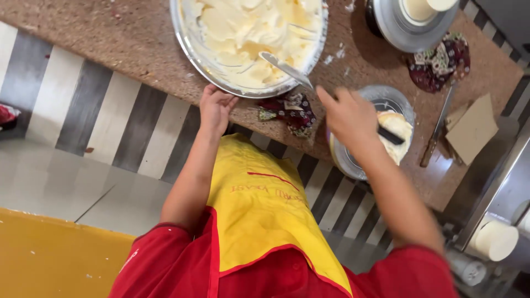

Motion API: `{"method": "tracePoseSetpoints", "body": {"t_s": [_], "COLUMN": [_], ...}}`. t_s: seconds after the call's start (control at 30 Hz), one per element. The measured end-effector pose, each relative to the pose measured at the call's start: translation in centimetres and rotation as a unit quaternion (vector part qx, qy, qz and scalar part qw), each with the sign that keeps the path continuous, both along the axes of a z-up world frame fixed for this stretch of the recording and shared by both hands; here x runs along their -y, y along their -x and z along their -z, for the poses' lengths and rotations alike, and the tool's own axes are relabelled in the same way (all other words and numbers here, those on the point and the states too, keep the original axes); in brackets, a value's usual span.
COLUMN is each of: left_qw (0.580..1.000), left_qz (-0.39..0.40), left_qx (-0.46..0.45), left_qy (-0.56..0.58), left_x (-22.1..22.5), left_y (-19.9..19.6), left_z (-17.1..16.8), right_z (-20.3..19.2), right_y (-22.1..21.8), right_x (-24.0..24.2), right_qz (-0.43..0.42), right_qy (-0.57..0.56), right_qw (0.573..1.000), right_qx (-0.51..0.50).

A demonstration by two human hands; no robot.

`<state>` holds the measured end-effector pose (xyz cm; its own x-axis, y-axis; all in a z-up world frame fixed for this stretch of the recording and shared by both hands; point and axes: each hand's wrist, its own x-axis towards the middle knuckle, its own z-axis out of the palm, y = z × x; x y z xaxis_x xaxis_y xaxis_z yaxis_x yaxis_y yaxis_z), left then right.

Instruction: The person is preparing and assembling a cake, including icing and layering.

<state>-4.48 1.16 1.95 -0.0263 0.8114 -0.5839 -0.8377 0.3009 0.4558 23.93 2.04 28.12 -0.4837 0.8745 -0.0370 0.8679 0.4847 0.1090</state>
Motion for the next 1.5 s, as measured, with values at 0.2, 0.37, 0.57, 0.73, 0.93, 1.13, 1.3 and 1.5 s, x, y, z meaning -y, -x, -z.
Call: {"method": "tracePoseSetpoints", "body": {"t_s": [0.2,0.37,0.57,0.73,0.93,1.13,1.3,1.5], "left_qw": [0.999,0.999,0.991,0.901,0.906,0.834,0.851,0.915], "left_qz": [0.004,0.034,0.131,0.427,0.414,0.523,0.519,0.383], "left_qx": [0.035,0.043,0.018,-0.065,-0.082,-0.163,-0.078,-0.093], "left_qy": [0.003,0.004,-0.005,0.034,-0.047,-0.068,-0.023,-0.086], "left_x": [-0.2,0.3,2.9,4.9,5.4,5.3,6.5,5.5], "left_y": [0.2,-0.7,-4.1,-14.8,-25.2,-24.9,-25.5,-24.2], "left_z": [-0.1,-1.2,2.1,2.7,-4.2,-3.7,-6.5,-6.2], "right_z": [6.3,6.5,11.4,8.2,6.1,6.9,8.6,7.9], "right_y": [1.0,2.1,-1.1,-6.8,-8.2,-11.3,-13.7,-16.0], "right_x": [-8.0,-7.3,3.5,20.6,28.5,29.7,31.5,31.4], "right_qz": [-0.020,0.190,0.394,0.477,0.535,0.505,0.529,0.514], "right_qy": [0.161,0.420,0.507,0.319,-0.157,-0.192,-0.114,-0.148], "right_qw": [0.970,0.887,0.623,0.435,0.581,0.750,0.670,0.767], "right_qx": [0.182,-0.006,-0.447,-0.694,-0.593,-0.382,-0.508,-0.355]}}
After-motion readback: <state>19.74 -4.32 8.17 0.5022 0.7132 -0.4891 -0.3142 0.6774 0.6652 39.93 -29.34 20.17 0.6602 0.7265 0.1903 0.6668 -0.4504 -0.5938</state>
